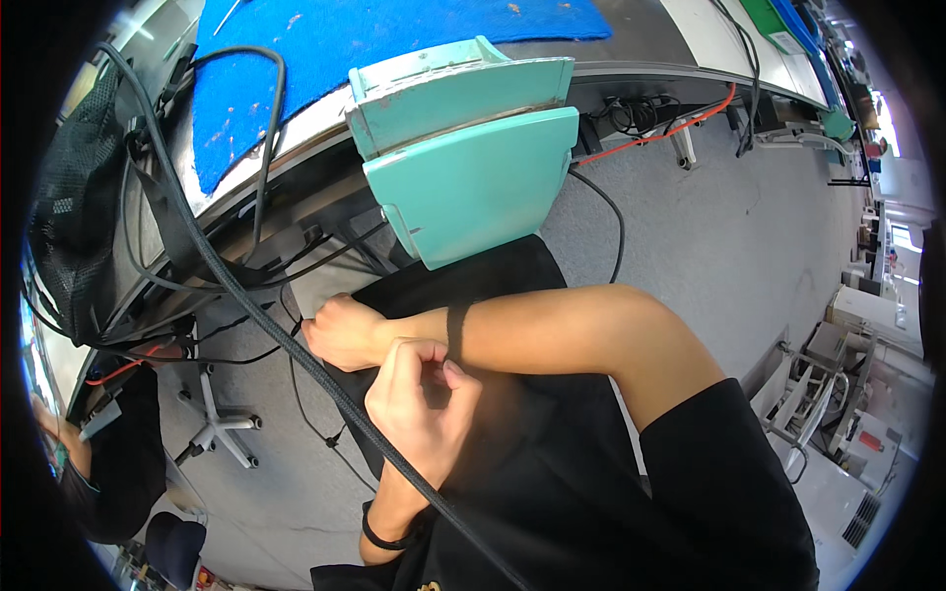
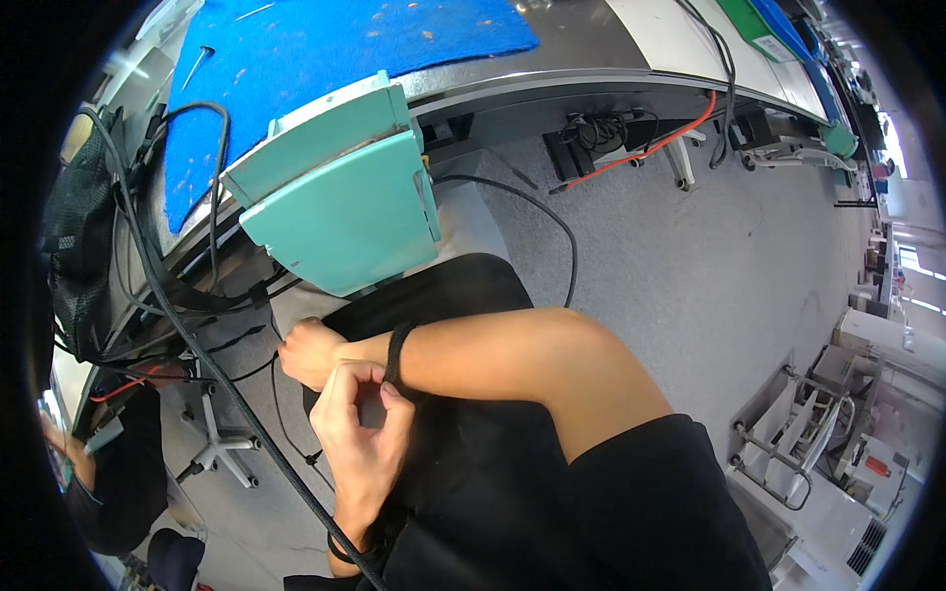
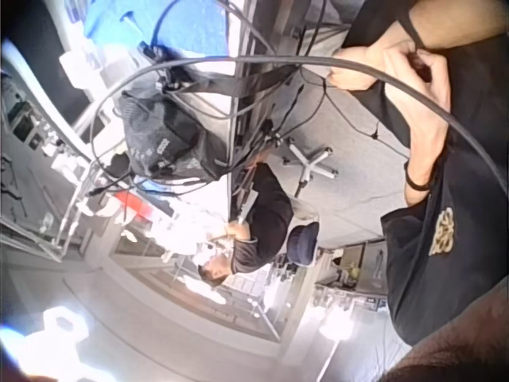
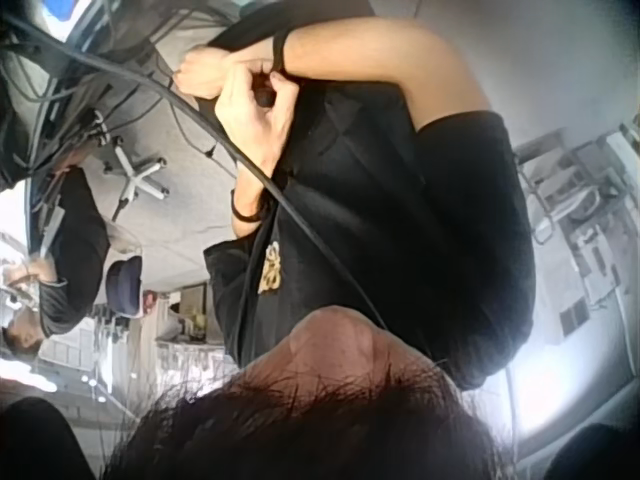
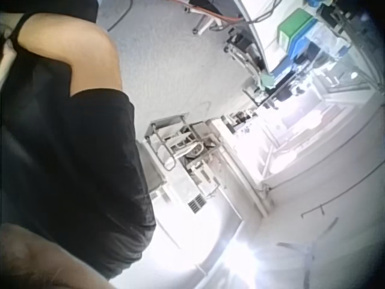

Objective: Preparing and checking a VR headset and associated cables at a lab workstation.

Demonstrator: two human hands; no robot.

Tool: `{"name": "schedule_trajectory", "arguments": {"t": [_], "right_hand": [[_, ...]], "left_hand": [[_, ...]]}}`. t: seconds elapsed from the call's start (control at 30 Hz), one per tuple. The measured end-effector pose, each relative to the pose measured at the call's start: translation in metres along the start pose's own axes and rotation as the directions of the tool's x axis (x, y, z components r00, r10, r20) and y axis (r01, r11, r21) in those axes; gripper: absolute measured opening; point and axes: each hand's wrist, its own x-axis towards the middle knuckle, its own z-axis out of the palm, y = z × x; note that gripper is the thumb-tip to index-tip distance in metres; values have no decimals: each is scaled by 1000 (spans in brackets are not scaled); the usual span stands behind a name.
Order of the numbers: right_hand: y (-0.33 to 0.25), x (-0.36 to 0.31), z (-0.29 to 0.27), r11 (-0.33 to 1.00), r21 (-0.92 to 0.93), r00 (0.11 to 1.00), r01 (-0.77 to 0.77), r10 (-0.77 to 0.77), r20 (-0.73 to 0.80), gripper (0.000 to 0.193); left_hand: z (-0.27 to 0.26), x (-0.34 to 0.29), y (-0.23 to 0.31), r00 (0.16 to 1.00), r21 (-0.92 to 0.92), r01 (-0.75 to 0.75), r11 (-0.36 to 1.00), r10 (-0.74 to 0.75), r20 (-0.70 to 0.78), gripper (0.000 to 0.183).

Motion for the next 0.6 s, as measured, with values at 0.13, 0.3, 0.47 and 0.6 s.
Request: {"name": "schedule_trajectory", "arguments": {"t": [0.13, 0.3, 0.47, 0.6], "right_hand": [[-2, 7, -1, 997, 72, 999, -21, 18, 50, 17], [-4, 4, 6, 993, 107, 998, -50, 45, 49, 15], [-8, 1, 7, 992, 36, 990, -119, 121, -78, 18], [-1, 5, 6, 997, 55, 997, -48, 44, 63, 41]], "left_hand": [[-5, 0, -7, 996, -195, 74, 978, -61, 72, 6], [-21, 4, -10, 872, -308, 412, 857, -274, 406, 4], [-25, 9, -29, 865, -344, 304, 889, -106, 490, 10], [-24, 12, -34, 903, -407, 333, 850, -164, 397, 12]]}}
